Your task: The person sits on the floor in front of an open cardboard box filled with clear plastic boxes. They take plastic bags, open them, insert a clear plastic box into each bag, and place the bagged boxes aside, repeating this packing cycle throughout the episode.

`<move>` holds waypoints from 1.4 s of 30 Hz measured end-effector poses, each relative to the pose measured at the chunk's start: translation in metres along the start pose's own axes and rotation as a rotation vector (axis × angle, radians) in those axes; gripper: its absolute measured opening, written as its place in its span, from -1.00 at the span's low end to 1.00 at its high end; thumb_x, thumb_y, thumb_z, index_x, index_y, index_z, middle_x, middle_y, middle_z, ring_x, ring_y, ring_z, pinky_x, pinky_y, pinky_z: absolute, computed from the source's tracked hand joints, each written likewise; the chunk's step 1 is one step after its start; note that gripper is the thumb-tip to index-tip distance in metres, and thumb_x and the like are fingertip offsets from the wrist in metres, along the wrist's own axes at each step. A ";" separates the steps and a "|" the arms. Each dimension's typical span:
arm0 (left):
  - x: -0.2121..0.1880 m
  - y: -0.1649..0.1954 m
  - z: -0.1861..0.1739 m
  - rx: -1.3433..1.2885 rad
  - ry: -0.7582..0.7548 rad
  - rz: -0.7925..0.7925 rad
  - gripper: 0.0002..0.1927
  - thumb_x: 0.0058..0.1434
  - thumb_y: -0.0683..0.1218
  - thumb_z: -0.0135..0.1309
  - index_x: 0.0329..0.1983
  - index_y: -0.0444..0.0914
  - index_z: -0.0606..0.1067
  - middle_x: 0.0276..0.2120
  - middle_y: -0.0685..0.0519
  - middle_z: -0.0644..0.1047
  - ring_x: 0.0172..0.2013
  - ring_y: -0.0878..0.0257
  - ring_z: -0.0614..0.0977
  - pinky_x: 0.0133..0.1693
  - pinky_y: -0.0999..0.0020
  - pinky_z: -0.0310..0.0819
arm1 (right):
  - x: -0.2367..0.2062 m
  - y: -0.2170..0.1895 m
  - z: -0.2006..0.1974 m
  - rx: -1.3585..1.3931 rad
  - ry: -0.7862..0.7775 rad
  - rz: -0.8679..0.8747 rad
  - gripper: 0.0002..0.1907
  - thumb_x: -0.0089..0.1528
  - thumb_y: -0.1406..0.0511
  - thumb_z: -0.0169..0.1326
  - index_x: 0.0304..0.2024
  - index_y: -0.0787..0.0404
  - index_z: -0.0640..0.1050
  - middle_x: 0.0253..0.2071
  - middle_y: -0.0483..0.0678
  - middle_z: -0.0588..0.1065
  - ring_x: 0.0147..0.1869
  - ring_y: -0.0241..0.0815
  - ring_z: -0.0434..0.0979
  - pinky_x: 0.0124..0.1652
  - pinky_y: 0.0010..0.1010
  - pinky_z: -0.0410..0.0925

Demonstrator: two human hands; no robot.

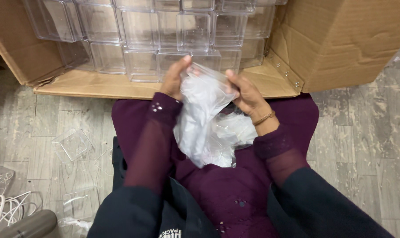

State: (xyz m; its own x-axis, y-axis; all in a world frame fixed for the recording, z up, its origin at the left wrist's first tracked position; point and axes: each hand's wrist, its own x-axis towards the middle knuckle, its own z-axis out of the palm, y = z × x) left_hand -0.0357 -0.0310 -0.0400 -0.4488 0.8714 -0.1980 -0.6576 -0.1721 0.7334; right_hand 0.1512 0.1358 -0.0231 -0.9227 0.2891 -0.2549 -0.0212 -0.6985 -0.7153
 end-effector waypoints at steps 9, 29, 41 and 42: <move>0.043 0.006 -0.019 1.286 0.179 0.556 -0.82 0.33 -0.04 0.21 -0.20 -0.17 0.46 -0.39 -0.10 0.62 -0.29 -0.05 0.67 -0.22 0.00 0.52 | 0.066 -0.029 -0.014 -0.303 0.133 -0.358 -0.82 0.36 0.43 0.05 -0.07 0.29 0.65 -0.34 -0.19 0.49 -0.31 -0.41 0.40 -0.28 -0.55 0.30; 0.025 0.004 -0.017 0.820 0.116 0.136 -0.77 0.21 -0.12 0.03 -0.34 -0.39 0.62 -0.52 -0.01 0.59 -0.47 0.28 0.58 -0.34 0.32 0.47 | 0.038 -0.016 -0.069 -0.389 0.113 -0.069 -0.88 0.43 0.42 0.07 -0.12 0.39 0.60 -0.26 -0.07 0.55 -0.27 -0.24 0.50 -0.27 -0.40 0.39; -0.010 0.009 0.020 1.281 0.321 0.541 -0.83 0.34 -0.09 0.09 -0.18 -0.30 0.58 -0.29 -0.26 0.61 -0.19 -0.19 0.64 -0.20 0.09 0.53 | 0.000 -0.013 -0.033 0.147 -0.264 0.124 -0.64 0.57 0.12 0.07 0.24 0.23 0.48 0.04 0.07 0.54 0.02 -0.03 0.60 -0.06 -0.17 0.54; -0.009 0.017 0.029 1.281 0.327 0.557 -0.82 0.35 -0.07 0.09 -0.16 -0.29 0.57 -0.29 -0.24 0.63 -0.20 -0.17 0.66 -0.20 0.10 0.52 | -0.002 -0.015 -0.015 0.149 -0.322 0.136 -0.59 0.51 0.12 0.08 0.24 0.27 0.47 0.07 0.06 0.53 0.06 -0.09 0.60 0.01 -0.23 0.52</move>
State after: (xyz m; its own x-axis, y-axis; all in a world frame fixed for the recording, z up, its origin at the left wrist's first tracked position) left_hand -0.0256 -0.0285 -0.0068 -0.6943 0.6560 0.2959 0.5563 0.2284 0.7990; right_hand 0.1593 0.1559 -0.0214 -0.9941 -0.0167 -0.1068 0.0760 -0.8106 -0.5807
